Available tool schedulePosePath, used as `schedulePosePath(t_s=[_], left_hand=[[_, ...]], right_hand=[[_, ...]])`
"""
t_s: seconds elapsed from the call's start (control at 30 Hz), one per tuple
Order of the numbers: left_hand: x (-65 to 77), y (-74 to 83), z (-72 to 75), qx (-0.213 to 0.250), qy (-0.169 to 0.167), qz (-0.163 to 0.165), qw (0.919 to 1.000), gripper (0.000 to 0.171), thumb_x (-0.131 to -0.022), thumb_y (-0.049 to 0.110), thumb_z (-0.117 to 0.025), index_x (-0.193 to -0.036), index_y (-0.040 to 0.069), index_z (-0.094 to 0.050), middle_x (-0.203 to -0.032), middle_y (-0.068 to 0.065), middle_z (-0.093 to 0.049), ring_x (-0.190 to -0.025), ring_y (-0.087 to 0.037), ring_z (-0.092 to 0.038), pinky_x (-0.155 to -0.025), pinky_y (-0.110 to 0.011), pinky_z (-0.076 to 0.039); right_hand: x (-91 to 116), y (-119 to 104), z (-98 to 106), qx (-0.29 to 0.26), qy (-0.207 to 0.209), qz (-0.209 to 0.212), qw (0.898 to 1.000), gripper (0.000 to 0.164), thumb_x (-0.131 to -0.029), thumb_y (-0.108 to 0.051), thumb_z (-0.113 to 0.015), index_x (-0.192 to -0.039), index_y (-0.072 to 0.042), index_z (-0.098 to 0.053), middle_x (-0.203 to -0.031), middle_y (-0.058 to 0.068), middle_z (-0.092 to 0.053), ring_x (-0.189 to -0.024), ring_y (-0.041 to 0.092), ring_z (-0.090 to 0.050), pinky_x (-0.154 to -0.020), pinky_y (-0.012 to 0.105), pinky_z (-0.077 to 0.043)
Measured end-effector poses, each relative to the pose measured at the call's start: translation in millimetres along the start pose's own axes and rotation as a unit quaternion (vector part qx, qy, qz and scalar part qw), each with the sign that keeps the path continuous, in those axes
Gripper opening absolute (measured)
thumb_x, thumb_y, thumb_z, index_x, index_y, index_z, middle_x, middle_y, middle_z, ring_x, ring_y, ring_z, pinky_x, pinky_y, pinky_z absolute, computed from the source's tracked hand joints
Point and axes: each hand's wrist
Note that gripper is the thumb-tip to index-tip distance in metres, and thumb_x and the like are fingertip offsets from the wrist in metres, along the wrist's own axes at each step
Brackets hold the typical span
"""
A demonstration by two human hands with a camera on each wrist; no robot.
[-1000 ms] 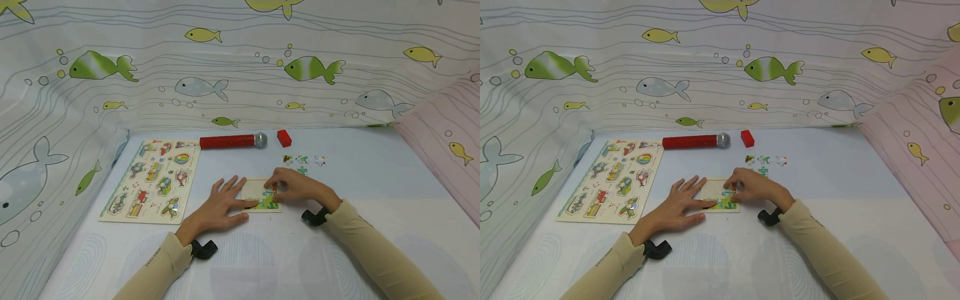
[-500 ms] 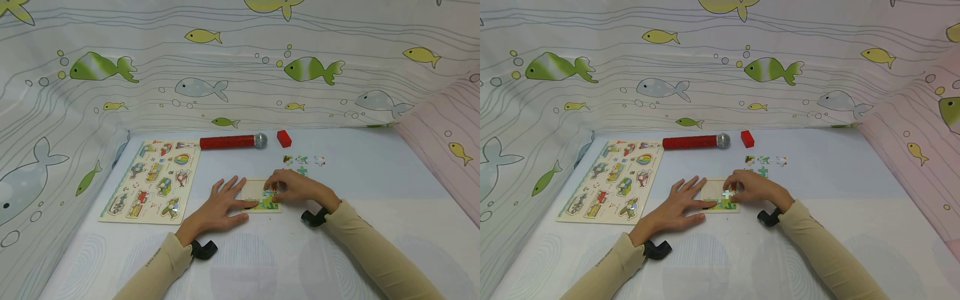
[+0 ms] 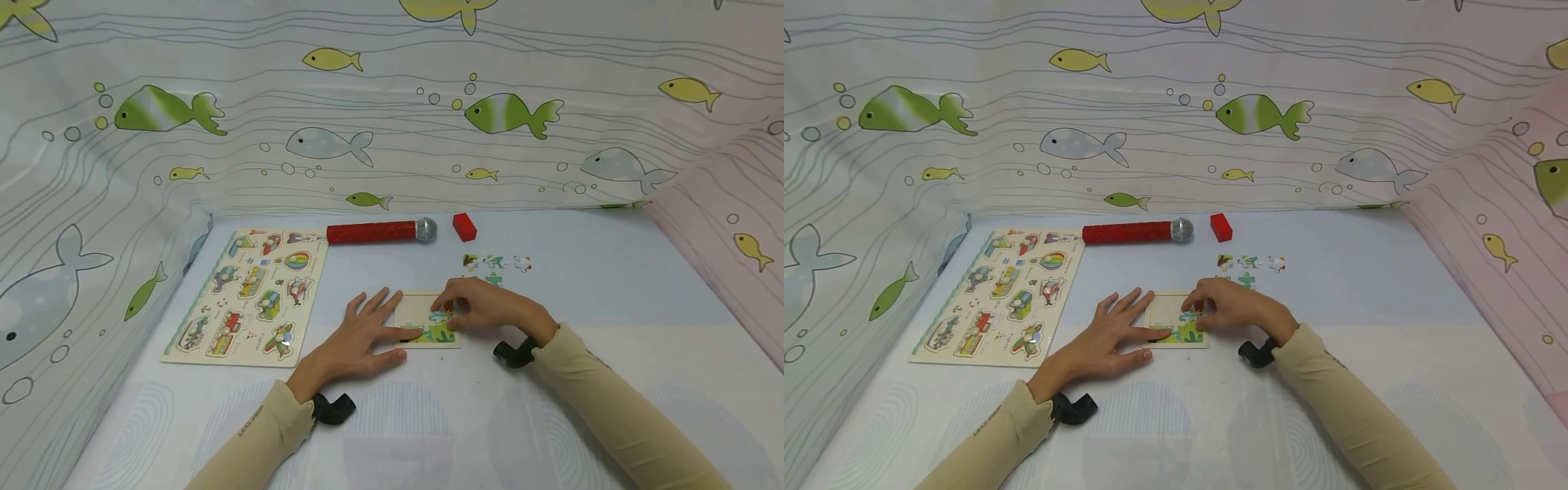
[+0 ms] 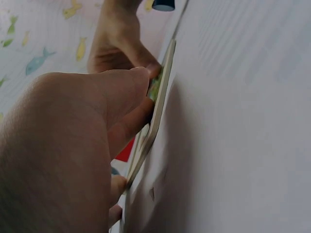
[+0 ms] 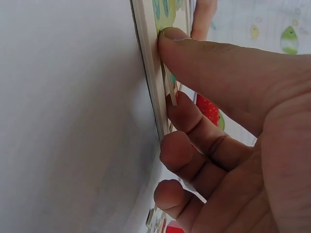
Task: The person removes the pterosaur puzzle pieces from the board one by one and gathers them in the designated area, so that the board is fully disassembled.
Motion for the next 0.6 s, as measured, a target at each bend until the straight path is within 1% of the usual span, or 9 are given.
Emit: schedulePosePath(t_s=[0.17,0.3,0.47,0.6], left_hand=[[-0.4,0.0,-0.3,0.0,0.0,0.0,1.0,0.044,-0.099,0.053,-0.051,-0.142,0.043,-0.058,-0.17,-0.013,-0.022,-0.159,-0.037,-0.012,-0.121,-0.067,-0.007],[-0.7,0.0,-0.3,0.001,-0.006,0.007,1.0,0.045,-0.099,0.054,-0.05,-0.143,0.044,-0.057,-0.17,-0.012,-0.022,-0.16,-0.036,-0.011,-0.122,-0.066,-0.006],[-0.6,-0.1,0.1,0.001,-0.011,0.009,0.9999,0.045,-0.099,0.055,-0.05,-0.143,0.045,-0.056,-0.171,-0.011,-0.021,-0.16,-0.035,-0.009,-0.123,-0.065,-0.005],[-0.5,-0.3,0.0,0.0,-0.007,0.003,1.0,0.045,-0.099,0.054,-0.05,-0.143,0.044,-0.057,-0.17,-0.012,-0.022,-0.16,-0.036,-0.011,-0.122,-0.066,-0.007]], right_hand=[[-1.2,0.0,-0.2,0.018,0.0,0.001,1.0,0.032,-0.087,-0.015,-0.079,-0.119,-0.016,-0.076,-0.097,-0.004,-0.067,-0.079,0.015,-0.054,-0.071,0.024,-0.046],[-2.0,-1.2,0.0,0.025,0.002,0.0,1.0,0.032,-0.087,-0.016,-0.08,-0.118,-0.016,-0.076,-0.097,-0.005,-0.067,-0.077,0.015,-0.053,-0.069,0.024,-0.045],[-3.2,-1.1,-1.8,0.023,0.012,-0.005,1.0,0.032,-0.086,-0.017,-0.08,-0.118,-0.017,-0.076,-0.097,-0.004,-0.067,-0.076,0.015,-0.054,-0.067,0.023,-0.045],[-2.1,-0.6,-2.0,0.011,0.026,-0.002,1.0,0.032,-0.086,-0.017,-0.079,-0.118,-0.016,-0.076,-0.096,-0.004,-0.067,-0.074,0.015,-0.054,-0.066,0.023,-0.045]])
Point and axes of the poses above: each hand's wrist, its own x-axis away from the middle knuckle, its own z-axis out of the back of the hand, y = z × x
